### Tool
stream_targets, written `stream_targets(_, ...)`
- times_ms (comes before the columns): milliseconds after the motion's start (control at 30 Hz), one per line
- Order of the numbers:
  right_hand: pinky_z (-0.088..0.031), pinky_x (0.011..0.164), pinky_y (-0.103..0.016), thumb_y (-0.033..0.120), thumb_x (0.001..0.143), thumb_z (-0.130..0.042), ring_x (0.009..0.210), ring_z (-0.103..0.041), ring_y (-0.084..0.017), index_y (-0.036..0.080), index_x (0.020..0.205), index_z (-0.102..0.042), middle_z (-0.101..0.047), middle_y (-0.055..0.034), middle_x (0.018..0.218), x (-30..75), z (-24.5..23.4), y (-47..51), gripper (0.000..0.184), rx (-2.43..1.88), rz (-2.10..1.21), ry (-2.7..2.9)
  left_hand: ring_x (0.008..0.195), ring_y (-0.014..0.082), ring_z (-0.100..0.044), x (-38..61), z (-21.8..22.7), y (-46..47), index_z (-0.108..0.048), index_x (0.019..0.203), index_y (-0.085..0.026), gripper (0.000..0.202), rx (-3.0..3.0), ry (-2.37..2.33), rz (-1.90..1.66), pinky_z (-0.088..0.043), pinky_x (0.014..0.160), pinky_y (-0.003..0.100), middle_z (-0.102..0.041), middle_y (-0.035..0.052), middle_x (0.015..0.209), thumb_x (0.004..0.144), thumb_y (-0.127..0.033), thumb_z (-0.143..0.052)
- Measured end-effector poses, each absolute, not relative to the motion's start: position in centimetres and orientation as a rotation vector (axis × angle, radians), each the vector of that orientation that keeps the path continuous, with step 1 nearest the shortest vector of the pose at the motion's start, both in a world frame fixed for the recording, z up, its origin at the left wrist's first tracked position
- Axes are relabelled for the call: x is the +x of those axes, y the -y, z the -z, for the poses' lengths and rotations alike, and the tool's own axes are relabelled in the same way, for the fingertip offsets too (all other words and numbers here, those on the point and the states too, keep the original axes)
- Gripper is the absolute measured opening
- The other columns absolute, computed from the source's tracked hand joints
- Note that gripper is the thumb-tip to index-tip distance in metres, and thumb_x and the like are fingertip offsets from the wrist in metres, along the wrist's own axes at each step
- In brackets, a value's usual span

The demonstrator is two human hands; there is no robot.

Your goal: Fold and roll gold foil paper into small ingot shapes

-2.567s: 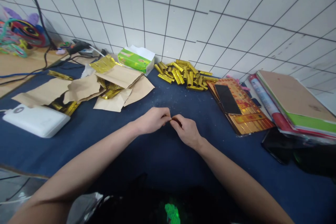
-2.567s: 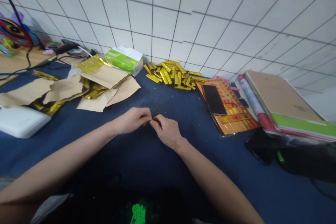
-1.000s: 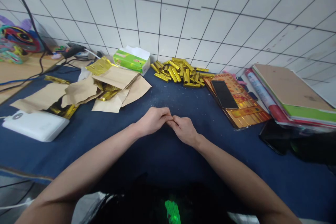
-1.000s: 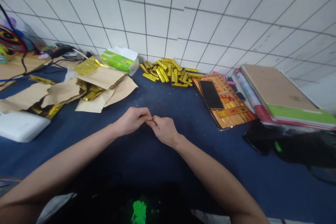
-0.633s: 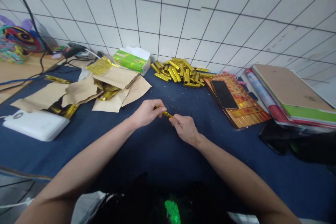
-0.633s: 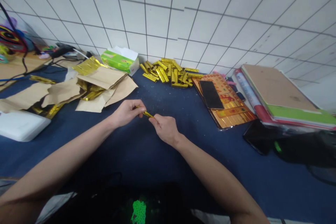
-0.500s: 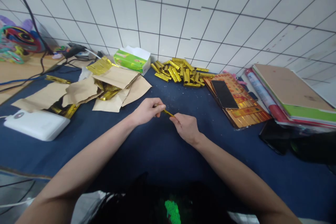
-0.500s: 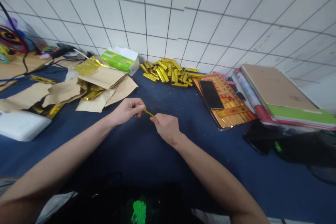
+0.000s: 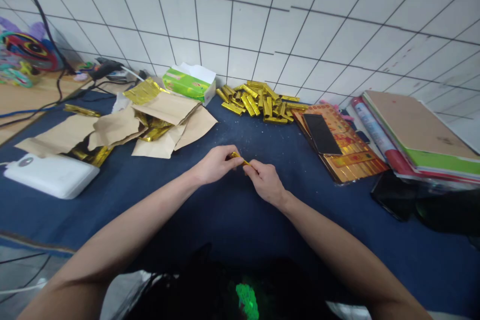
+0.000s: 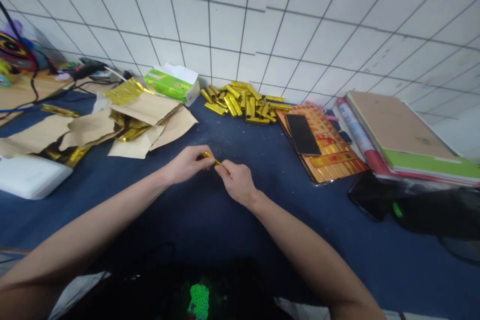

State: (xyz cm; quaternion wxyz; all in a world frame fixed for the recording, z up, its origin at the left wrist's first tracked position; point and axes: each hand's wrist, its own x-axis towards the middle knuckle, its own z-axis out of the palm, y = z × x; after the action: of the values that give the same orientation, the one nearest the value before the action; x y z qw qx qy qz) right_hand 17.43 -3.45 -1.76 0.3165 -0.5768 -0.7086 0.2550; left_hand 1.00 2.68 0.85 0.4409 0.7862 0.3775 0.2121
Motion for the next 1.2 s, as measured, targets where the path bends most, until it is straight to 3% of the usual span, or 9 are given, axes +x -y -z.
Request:
stream_targets(133,-0.028,0.048,-0.023,0.039,0.086,-0.041,0.046,-0.036,-0.008,0.019,0.059,-0.045,-0.039,0.0053,0.05,17.4,1.9,3.5,0.034,-1.523,-0.704,1.897,0.053,0.0086,-0.047,1.1,-0.7,-2.6,-0.049,0.062,-0.016,0.025,1.958,-0.892,-0.499,-0.034,0.052,0.021,-0.053,-0.0034,0.055,0.081,-0.033,-0.048)
stream_targets(367,-0.03,0.048,-0.023,0.037,0.088,-0.037,0.044,-0.037,-0.008,0.019,0.061,-0.048,-0.04,0.0049,0.049,17.3,1.3,3.6,0.034,-1.455,-0.796,1.892,0.049,0.0077,-0.045,0.9,-0.6,-2.8,-0.05,0.063,-0.015,0.035,1.81,-0.777,-0.436,-0.033,0.049,0.02,-0.053,-0.0022,0.054,0.085,-0.04,-0.039)
stream_targets(567,-0.029,0.049,-0.023,0.038,0.088,-0.037,0.044,-0.036,-0.008,0.019,0.06,-0.048,-0.038,0.0053,0.048,17.4,1.2,3.5,0.036,-1.516,-0.794,1.824,0.046,0.007,-0.038,0.1,-0.7,-4.0,-0.05,0.059,-0.015,0.036,1.876,-0.838,-0.623,-0.03,0.048,0.02,-0.048,-0.0033,0.048,0.085,-0.038,-0.04)
stream_targets(1000,-0.028,0.049,-0.023,0.039,0.088,-0.037,0.045,-0.035,-0.007,0.019,0.056,-0.045,-0.039,0.005,0.049,17.4,1.5,3.6,0.038,-1.489,-0.854,1.743,0.038,0.0058,-0.031,-0.4,-0.5,-4.8,-0.049,0.061,-0.015,0.036,1.698,-0.914,-0.624,-0.025,0.042,0.019,-0.042,-0.0053,0.042,0.083,-0.043,-0.042)
stream_targets(1200,-0.028,0.048,-0.023,0.044,0.079,-0.052,0.048,-0.036,-0.008,0.019,0.065,-0.047,-0.039,0.0064,0.053,17.3,1.7,3.6,0.029,-1.484,-0.916,1.715,0.037,0.0051,-0.032,-0.1,-0.8,-4.5,-0.049,0.057,-0.015,0.039,1.695,-0.959,-0.566,-0.025,0.041,0.019,-0.042,-0.0049,0.04,0.082,-0.044,-0.044)
